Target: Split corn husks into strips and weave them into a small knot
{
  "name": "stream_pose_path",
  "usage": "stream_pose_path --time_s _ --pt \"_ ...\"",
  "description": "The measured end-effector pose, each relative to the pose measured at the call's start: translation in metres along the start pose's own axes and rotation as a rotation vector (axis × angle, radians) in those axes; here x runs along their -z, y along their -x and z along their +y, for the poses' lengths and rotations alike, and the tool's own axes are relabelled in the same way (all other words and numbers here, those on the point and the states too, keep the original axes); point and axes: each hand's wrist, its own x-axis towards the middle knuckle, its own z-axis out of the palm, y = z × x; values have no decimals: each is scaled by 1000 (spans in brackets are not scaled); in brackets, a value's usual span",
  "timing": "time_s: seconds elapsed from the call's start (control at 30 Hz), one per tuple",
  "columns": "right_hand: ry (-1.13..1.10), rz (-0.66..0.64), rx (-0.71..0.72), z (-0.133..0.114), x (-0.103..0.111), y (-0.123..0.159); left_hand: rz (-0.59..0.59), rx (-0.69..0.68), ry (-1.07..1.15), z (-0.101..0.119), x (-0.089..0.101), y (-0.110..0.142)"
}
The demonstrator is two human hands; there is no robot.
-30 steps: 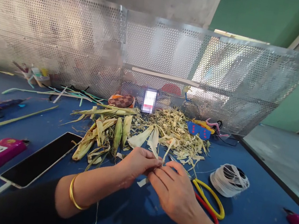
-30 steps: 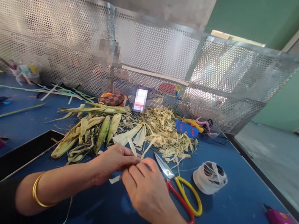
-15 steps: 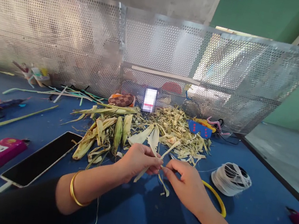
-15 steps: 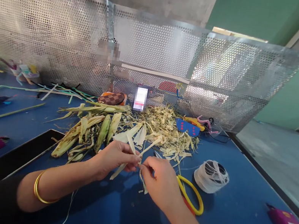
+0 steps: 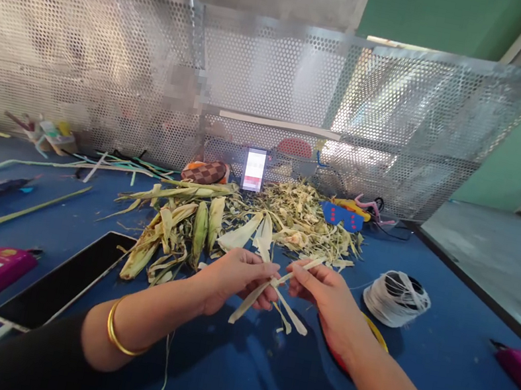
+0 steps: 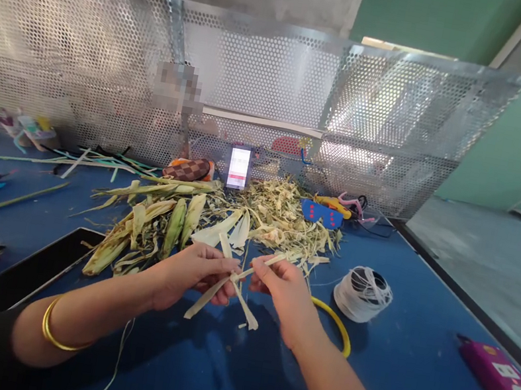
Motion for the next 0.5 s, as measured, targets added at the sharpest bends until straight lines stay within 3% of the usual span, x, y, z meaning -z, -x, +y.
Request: stream_pose_path --time_s 0.27,0.33,0.43,0.5 --pt "-9 67 90 11 -5 -3 1 8 -22 -7 -6 -4" --pt "105 135 160 13 -1 -4 3 15 -26 -7 -7 -4" --pt "409 300 377 10 4 -4 -13 13 -57 -8 -8 -4" --pt "599 276 535 7 4 -3 -33 10 -82 -10 -9 -2"
